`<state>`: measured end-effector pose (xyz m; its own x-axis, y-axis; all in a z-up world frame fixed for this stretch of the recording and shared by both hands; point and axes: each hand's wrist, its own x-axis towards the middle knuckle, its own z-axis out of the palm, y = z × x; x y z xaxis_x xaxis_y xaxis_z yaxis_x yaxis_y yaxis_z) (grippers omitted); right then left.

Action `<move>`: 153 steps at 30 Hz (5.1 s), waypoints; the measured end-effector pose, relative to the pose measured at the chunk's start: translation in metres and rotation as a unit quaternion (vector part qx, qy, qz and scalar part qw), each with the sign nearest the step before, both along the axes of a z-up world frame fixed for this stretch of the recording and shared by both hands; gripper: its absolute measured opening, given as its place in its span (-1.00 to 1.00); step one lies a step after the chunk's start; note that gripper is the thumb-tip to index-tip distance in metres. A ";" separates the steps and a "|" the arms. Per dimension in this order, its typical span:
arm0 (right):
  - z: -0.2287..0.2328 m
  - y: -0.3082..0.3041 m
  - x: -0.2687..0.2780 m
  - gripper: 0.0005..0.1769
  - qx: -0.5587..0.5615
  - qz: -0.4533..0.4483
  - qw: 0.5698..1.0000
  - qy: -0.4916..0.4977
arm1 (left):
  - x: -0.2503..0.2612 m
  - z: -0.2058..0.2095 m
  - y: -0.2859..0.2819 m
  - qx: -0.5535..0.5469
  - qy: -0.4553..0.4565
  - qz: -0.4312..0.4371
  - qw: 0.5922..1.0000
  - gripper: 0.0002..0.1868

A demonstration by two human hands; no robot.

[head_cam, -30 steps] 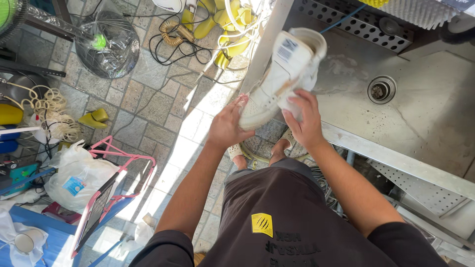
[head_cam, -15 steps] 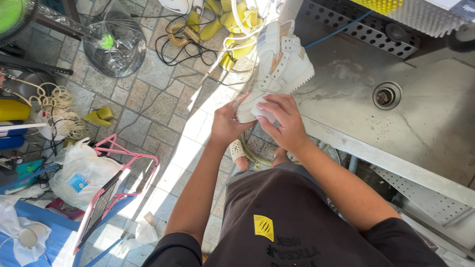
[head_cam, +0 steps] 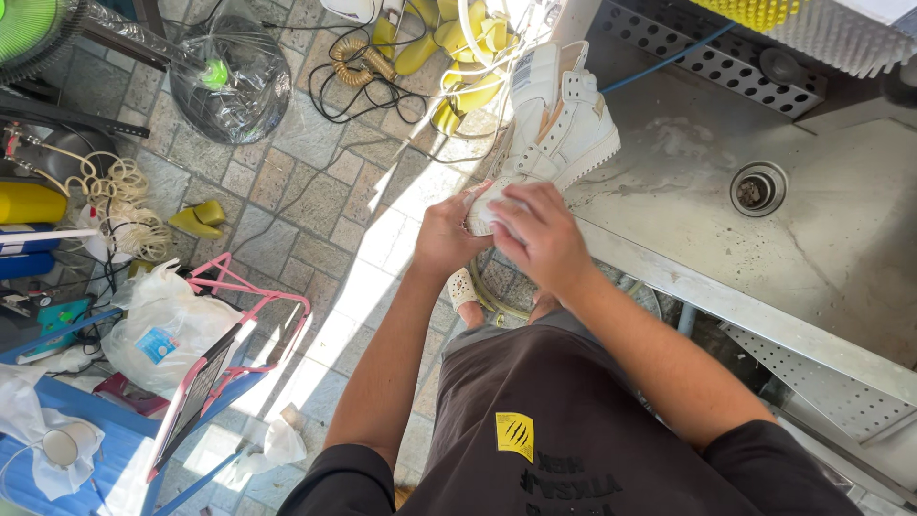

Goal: The person cleans a white sneaker by wiping it with a white cloth, rinsing it under a faucet, and then spraying it with a handheld spray gun. The person handles the shoe and cleaning tools throughout the process.

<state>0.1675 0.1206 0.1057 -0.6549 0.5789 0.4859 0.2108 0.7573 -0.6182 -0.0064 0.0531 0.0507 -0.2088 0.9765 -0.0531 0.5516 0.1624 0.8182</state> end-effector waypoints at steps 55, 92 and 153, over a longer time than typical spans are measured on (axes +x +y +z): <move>0.000 0.045 0.028 -0.69 0.024 -0.058 0.996 -0.065 | 0.006 0.002 -0.013 0.126 -0.047 0.043 0.990 -0.26; -0.029 0.059 0.018 -0.65 0.005 0.026 1.000 -0.014 | -0.005 0.009 -0.014 0.109 0.067 0.015 0.992 -0.28; -0.078 0.089 0.124 -0.64 -0.491 -0.024 0.864 0.105 | 0.055 -0.005 0.005 -0.071 -0.550 0.257 0.792 -0.48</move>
